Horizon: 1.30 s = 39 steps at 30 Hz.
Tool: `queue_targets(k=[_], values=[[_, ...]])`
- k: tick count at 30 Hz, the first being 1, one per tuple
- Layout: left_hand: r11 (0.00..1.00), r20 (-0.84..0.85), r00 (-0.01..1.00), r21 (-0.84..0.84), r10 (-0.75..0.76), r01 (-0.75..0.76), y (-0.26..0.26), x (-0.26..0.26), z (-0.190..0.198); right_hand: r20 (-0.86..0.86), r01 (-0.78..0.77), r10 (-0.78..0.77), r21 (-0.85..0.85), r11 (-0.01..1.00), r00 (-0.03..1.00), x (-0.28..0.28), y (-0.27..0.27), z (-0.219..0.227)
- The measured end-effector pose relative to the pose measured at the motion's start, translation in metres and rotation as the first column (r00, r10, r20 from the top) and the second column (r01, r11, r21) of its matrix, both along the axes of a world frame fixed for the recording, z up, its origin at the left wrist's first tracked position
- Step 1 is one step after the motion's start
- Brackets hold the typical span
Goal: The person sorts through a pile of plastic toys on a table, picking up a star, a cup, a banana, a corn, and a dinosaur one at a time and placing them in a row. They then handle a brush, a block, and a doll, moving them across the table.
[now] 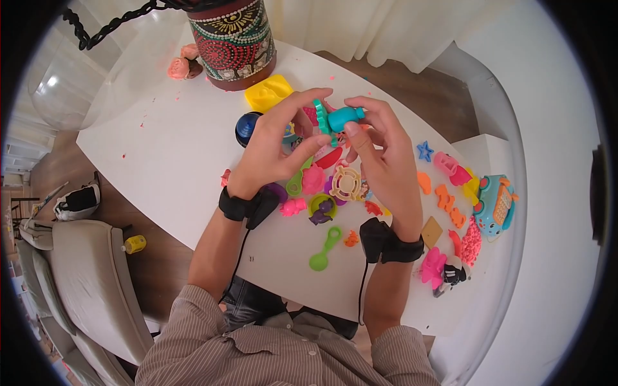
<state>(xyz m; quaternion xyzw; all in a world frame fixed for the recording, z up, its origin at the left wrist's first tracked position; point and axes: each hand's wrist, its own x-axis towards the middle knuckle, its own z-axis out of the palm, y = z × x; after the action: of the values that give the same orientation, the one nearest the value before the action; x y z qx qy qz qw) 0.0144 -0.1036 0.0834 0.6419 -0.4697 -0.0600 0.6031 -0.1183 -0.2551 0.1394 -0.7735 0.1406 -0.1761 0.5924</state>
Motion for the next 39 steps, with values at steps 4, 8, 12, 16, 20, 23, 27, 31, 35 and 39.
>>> queue_targets(k=[4,8,12,16,20,23,27,31,35,39], values=[[1.0,0.016,1.0,-0.018,-0.003,0.004,0.0,0.001,-0.002,-0.027,0.008,-0.008,-0.014,1.0,1.0,-0.001,-0.001,0.001],[0.999,-0.009,1.0,-0.03,0.01,-0.01,-0.002,-0.001,-0.004,-0.051,0.109,-0.112,-0.056,0.993,0.992,-0.004,-0.007,0.008],[0.999,0.034,0.999,-0.014,0.038,-0.038,-0.004,0.001,-0.005,-0.067,0.273,-0.288,-0.177,0.946,0.955,-0.019,-0.042,-0.006],[0.997,0.078,0.994,-0.044,0.071,-0.068,-0.01,0.001,-0.012,-0.177,0.369,-0.444,-0.341,0.865,0.878,-0.039,-0.074,-0.018],[0.997,0.032,0.997,-0.022,0.07,-0.069,-0.011,0.0,-0.011,-0.215,0.367,-0.495,-0.444,0.817,0.842,-0.051,-0.097,-0.042],[0.998,0.062,0.996,-0.005,0.061,-0.061,-0.011,0.001,-0.012,-0.221,0.335,-0.482,-0.482,0.81,0.848,-0.051,-0.105,-0.063],[0.997,0.065,0.997,0.053,0.048,-0.051,-0.01,0.001,-0.013,-0.122,0.334,-0.474,-0.561,0.758,0.872,-0.052,-0.113,-0.092],[0.993,0.032,0.999,0.113,0.026,-0.03,-0.01,0.001,-0.013,-0.106,0.321,-0.476,-0.611,0.724,0.873,-0.048,-0.107,-0.092],[0.994,0.025,0.999,0.111,0.022,-0.024,-0.011,0.001,-0.012,-0.103,0.36,-0.517,-0.603,0.712,0.85,-0.049,-0.105,-0.079],[0.99,0.05,0.998,0.136,0.037,-0.044,-0.011,0.001,-0.012,-0.129,0.48,-0.611,-0.502,0.72,0.781,-0.056,-0.103,-0.046]])
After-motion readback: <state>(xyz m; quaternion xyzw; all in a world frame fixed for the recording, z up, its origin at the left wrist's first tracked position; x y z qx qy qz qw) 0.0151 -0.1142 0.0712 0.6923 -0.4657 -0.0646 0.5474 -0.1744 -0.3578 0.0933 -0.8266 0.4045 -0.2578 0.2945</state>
